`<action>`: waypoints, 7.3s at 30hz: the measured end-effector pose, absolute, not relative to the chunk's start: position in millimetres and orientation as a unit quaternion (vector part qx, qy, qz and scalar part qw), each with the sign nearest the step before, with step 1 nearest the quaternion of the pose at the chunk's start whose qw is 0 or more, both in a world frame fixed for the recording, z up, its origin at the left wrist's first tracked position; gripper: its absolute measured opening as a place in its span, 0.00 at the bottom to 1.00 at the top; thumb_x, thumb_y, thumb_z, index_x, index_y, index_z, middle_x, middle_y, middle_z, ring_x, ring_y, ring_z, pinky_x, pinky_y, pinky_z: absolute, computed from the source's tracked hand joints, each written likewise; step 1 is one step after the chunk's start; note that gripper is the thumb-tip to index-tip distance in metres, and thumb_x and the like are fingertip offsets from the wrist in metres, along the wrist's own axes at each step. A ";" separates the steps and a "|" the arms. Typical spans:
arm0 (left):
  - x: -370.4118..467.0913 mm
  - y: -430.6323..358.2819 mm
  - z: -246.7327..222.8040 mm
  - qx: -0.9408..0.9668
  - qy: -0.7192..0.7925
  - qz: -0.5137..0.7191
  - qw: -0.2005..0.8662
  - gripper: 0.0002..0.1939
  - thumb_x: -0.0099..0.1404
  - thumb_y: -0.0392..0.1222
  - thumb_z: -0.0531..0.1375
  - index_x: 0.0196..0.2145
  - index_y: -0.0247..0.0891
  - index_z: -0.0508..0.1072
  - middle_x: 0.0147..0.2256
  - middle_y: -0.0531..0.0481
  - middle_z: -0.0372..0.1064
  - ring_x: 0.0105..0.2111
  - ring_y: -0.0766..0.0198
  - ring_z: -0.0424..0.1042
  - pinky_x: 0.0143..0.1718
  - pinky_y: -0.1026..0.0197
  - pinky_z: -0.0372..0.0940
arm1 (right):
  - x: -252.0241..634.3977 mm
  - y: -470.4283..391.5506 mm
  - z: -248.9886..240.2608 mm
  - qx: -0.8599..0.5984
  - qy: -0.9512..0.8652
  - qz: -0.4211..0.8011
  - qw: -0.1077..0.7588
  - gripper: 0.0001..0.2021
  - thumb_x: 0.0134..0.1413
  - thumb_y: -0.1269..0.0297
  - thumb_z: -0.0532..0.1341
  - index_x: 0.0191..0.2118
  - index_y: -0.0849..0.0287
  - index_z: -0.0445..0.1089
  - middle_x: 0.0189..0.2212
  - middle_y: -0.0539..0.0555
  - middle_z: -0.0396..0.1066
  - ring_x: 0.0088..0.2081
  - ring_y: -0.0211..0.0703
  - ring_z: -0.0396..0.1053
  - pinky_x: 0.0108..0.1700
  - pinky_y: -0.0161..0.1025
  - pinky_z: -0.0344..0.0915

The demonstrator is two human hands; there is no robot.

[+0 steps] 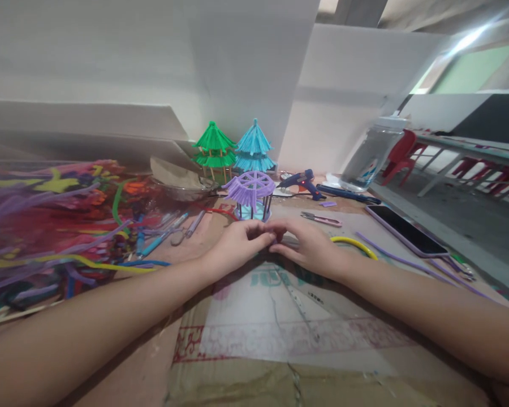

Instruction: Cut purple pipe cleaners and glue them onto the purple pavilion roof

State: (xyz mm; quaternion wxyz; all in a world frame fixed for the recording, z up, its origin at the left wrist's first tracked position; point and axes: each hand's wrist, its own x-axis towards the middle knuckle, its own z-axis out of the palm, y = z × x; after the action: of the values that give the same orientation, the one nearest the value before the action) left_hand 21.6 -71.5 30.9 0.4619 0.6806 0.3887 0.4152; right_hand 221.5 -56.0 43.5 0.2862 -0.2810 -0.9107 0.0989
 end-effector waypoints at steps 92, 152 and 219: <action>24.5 -79.8 22.1 0.875 0.374 0.263 0.162 0.10 0.66 0.44 0.58 0.37 0.38 0.78 0.31 0.49 0.76 0.29 0.63 0.70 0.31 0.63 0.59 | 219.3 45.0 48.6 -0.475 -0.775 0.234 0.344 0.06 0.53 0.68 0.59 0.27 0.62 0.70 0.22 0.52 0.71 0.25 0.39 0.65 0.28 0.34 0.60; 32.4 -80.0 30.8 0.716 0.403 0.337 0.460 0.14 0.61 0.49 0.60 0.27 0.35 0.69 0.24 0.55 0.63 0.25 0.69 0.61 0.27 0.65 0.56 | 240.9 -68.8 38.0 -0.263 -0.923 0.041 0.280 0.16 0.61 0.61 0.64 0.52 0.60 0.69 0.43 0.58 0.77 0.44 0.48 0.74 0.46 0.44 0.67; 26.9 -74.3 28.9 0.726 0.381 0.324 0.471 0.15 0.63 0.51 0.61 0.29 0.35 0.72 0.26 0.55 0.65 0.26 0.68 0.62 0.29 0.65 0.57 | 243.9 -67.0 39.1 -0.283 -0.911 0.042 0.296 0.18 0.68 0.65 0.52 0.58 0.62 0.68 0.48 0.62 0.77 0.49 0.51 0.74 0.50 0.48 0.69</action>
State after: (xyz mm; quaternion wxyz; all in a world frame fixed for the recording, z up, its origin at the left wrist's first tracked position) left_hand 26.9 -74.3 28.9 0.4709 0.7264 0.3815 0.3242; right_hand 243.9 -67.0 39.1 0.2957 -0.2829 -0.9115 0.0422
